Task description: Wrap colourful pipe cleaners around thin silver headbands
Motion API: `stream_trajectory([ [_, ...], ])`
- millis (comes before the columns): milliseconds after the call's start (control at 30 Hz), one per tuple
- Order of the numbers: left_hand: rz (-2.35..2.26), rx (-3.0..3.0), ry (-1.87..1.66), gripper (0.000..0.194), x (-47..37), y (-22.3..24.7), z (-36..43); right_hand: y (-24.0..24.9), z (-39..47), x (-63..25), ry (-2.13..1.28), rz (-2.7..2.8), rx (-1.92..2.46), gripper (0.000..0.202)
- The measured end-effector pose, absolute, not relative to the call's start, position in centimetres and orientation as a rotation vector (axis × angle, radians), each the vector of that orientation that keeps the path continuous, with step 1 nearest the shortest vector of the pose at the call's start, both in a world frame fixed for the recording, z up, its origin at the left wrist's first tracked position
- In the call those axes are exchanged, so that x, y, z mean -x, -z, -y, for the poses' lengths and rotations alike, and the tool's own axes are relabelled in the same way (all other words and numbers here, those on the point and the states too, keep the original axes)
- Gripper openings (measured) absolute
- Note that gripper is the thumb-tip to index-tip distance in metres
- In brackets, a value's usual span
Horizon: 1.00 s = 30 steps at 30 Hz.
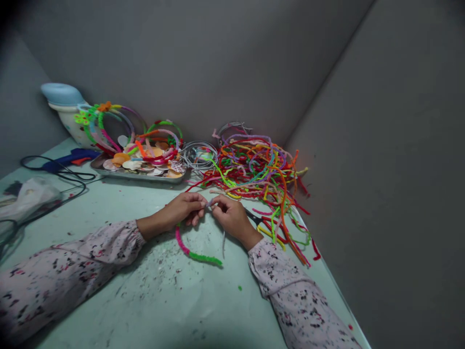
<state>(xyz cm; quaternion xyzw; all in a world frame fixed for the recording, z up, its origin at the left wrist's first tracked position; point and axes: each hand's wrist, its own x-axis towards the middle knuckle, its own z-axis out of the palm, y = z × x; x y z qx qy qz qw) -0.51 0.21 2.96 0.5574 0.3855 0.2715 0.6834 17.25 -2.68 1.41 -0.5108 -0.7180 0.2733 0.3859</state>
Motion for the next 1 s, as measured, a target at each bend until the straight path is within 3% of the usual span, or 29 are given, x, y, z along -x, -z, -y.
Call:
stream_trajectory([
  [500,-0.861,-1.219,-0.599,0.012,0.68,-2.81,-0.47,-1.84,3.00,-17.38,-0.439,2.029,1.198,0.024],
  [1000,-0.804,-1.270,-0.633,0.012,0.65,-2.31,-0.41,-1.92,2.38,-17.22,-1.088,1.602,1.265,0.016],
])
